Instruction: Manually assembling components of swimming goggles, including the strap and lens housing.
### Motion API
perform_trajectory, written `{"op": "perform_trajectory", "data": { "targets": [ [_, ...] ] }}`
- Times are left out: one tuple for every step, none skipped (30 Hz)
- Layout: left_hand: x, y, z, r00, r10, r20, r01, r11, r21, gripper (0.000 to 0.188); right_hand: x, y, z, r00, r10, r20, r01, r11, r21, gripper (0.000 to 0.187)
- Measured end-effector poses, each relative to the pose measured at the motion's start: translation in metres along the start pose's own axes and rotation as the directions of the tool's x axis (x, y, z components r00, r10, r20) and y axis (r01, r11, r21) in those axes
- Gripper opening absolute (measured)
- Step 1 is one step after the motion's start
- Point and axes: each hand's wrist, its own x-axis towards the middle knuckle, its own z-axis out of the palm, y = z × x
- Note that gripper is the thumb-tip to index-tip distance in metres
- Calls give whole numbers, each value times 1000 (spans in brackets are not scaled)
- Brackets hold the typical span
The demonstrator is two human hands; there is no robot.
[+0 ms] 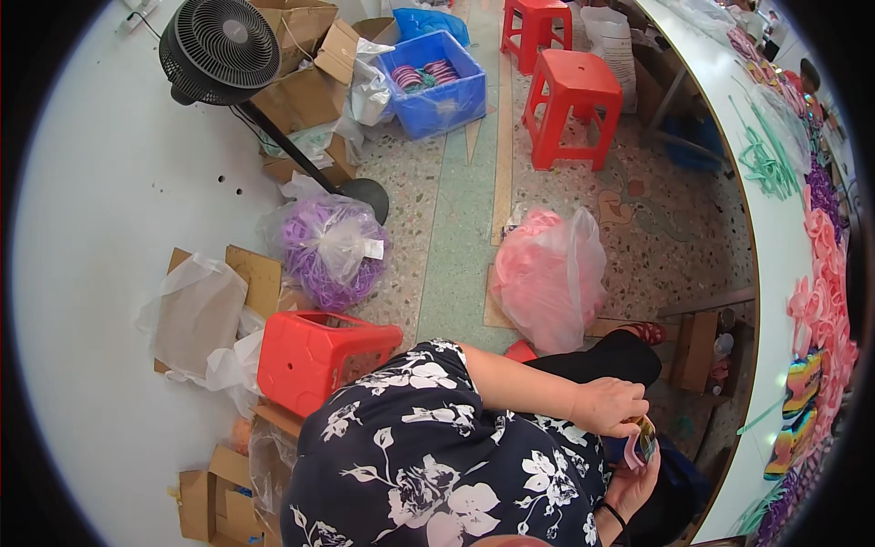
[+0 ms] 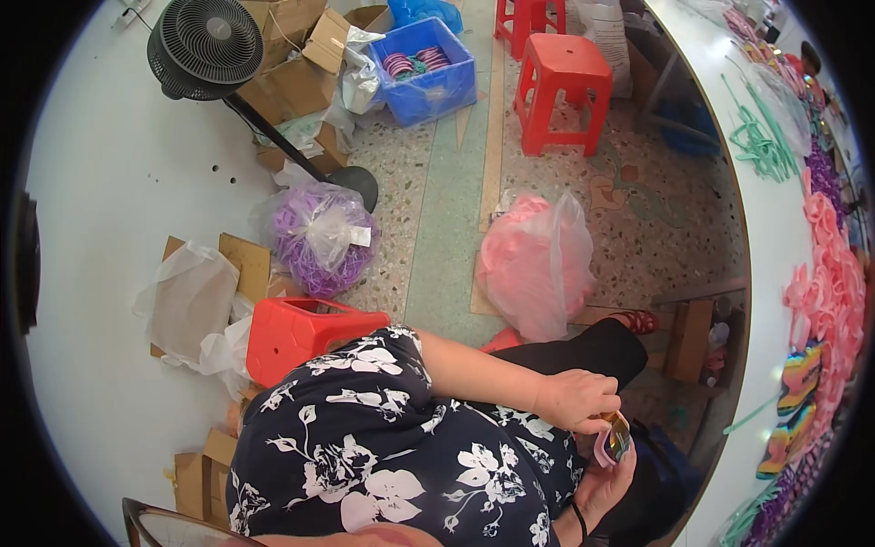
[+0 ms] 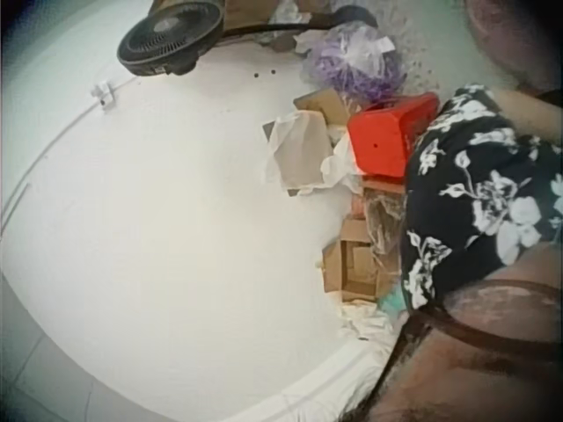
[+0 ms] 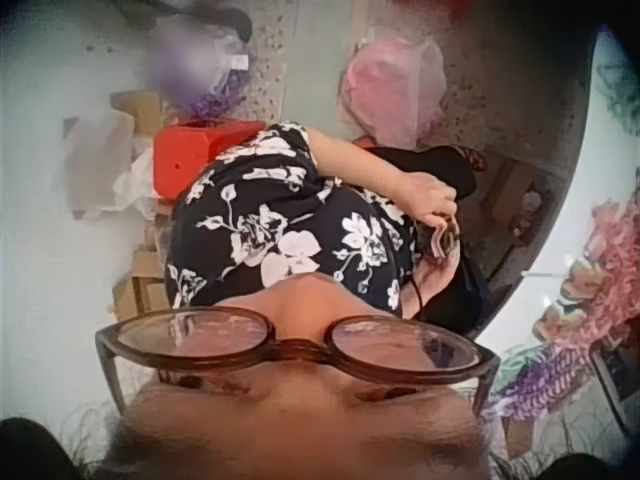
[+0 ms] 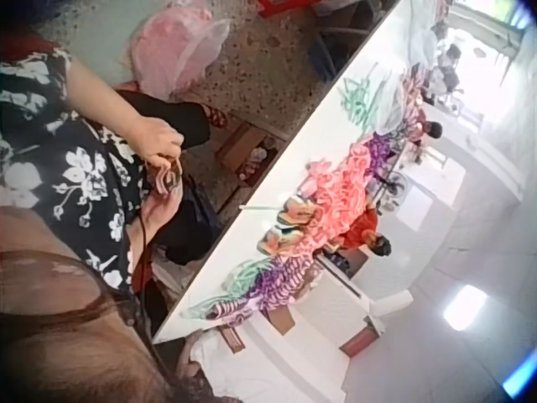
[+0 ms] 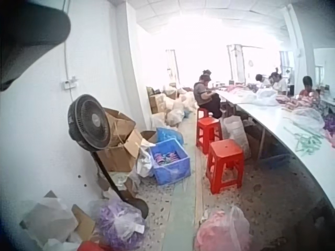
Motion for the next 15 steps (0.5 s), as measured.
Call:
{"op": "perform_trajectory", "data": {
  "targets": [
    [1,2,0,1000,27,-5,-27,1000,14,35,-2,-2,10,1000,1,-14,0,1000,21,49],
    [1,4,0,999,51,-14,-50,998,29,34,-4,-4,14,1000,5,-25,-4,999,41,46],
    [1,6,-1,996,86,-10,-85,996,34,34,-5,-4,12,1000,22,-19,-22,999,35,42],
    [0,8,-2,993,121,-7,-121,992,38,34,-4,-4,8,999,40,-12,-40,999,29,38],
    [0,9,-2,988,153,-5,-153,987,43,34,-4,-5,6,998,61,-4,-61,998,22,34],
    [0,10,-3,987,163,-3,-163,985,48,34,-3,-6,4,998,69,-2,-69,997,33,29],
    [0,10,-2,985,173,-1,-172,984,54,34,-3,-6,2,997,77,1,-77,996,43,25],
    [0,10,-2,983,182,4,-182,982,58,34,-3,-7,3,996,86,2,-86,995,56,21],
    [0,10,-2,983,181,6,-181,982,59,34,-2,-7,4,994,104,-33,-101,991,85,19],
    [-1,9,-3,984,180,8,-180,982,60,34,0,-5,6,990,123,-68,-115,987,114,17],
    [-1,8,-2,984,179,8,-179,982,59,34,1,-5,8,984,144,-103,-129,981,142,16],
    [-1,7,-2,987,163,12,-163,985,55,34,2,-4,9,985,115,-130,-103,990,92,15],
    [-1,6,-2,989,147,17,-148,988,50,34,5,-3,9,984,84,-154,-78,996,41,14],
    [-1,3,-1,991,131,20,-132,990,45,33,7,-2,9,983,52,-178,-55,998,-12,13],
    [0,1,0,995,98,22,-98,995,31,33,10,-1,8,988,-2,-155,-9,997,-75,14]
  ]
}}
